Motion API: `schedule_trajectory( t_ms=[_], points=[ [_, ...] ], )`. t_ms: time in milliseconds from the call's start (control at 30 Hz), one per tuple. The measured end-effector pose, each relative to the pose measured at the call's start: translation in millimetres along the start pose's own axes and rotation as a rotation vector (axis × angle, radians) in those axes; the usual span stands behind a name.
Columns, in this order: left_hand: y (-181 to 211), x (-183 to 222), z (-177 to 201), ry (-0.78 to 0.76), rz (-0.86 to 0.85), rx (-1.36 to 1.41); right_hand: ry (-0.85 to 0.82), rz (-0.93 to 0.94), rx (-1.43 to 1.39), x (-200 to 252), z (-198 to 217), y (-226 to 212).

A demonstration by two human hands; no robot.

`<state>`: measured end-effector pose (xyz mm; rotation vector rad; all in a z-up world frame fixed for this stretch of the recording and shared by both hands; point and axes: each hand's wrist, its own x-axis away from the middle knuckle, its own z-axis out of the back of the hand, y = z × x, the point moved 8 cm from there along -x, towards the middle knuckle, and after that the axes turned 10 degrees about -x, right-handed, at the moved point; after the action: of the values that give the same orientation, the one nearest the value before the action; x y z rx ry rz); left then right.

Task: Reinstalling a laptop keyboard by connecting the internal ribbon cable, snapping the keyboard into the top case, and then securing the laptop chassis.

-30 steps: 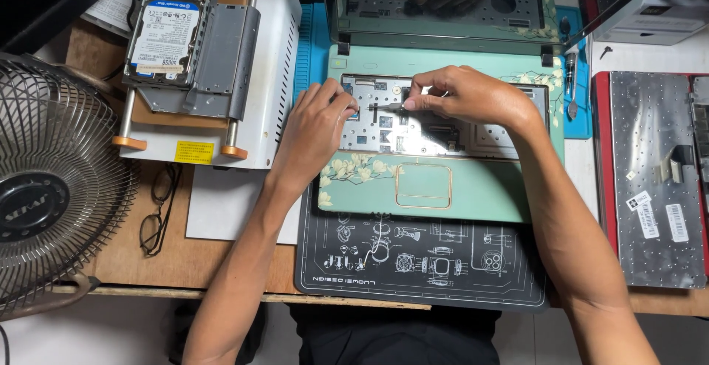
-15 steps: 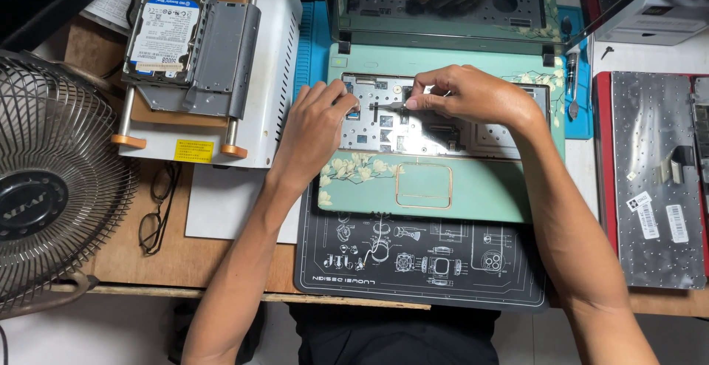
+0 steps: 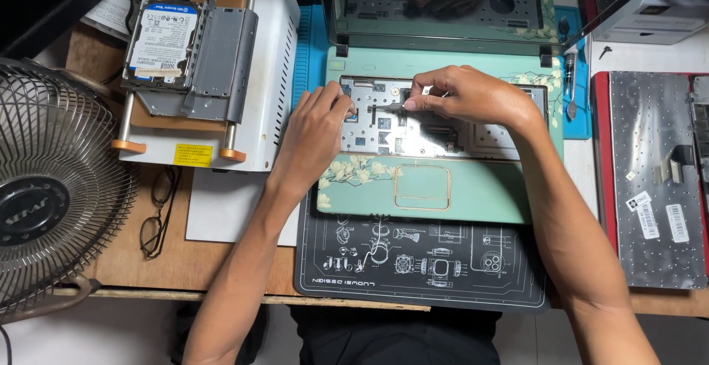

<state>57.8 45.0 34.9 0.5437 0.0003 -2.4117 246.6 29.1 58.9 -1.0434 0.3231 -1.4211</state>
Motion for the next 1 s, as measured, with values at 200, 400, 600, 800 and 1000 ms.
schedule_trajectory(
  t_ms=[200,400,600,800,1000],
  points=[
    [4.2,1.5,-1.7,-0.022,-0.009,-0.050,0.002,-0.002,-0.008,0.1,0.6,-0.1],
    [6.4,2.0,-4.1,-0.027,-0.021,-0.123,-0.002,-0.009,0.005,-2.0,0.4,2.7],
    [3.1,-1.9,-1.4,-0.041,0.013,0.016,-0.008,-0.008,-0.006,1.3,0.1,-1.9],
    [5.3,-6.3,6.9,-0.055,0.039,0.065,-0.065,0.075,0.011,4.6,-10.5,-25.5],
    [2.9,-8.7,6.7,-0.110,0.068,0.128,-0.098,0.151,0.223,17.9,-47.4,-57.3]
  ],
)
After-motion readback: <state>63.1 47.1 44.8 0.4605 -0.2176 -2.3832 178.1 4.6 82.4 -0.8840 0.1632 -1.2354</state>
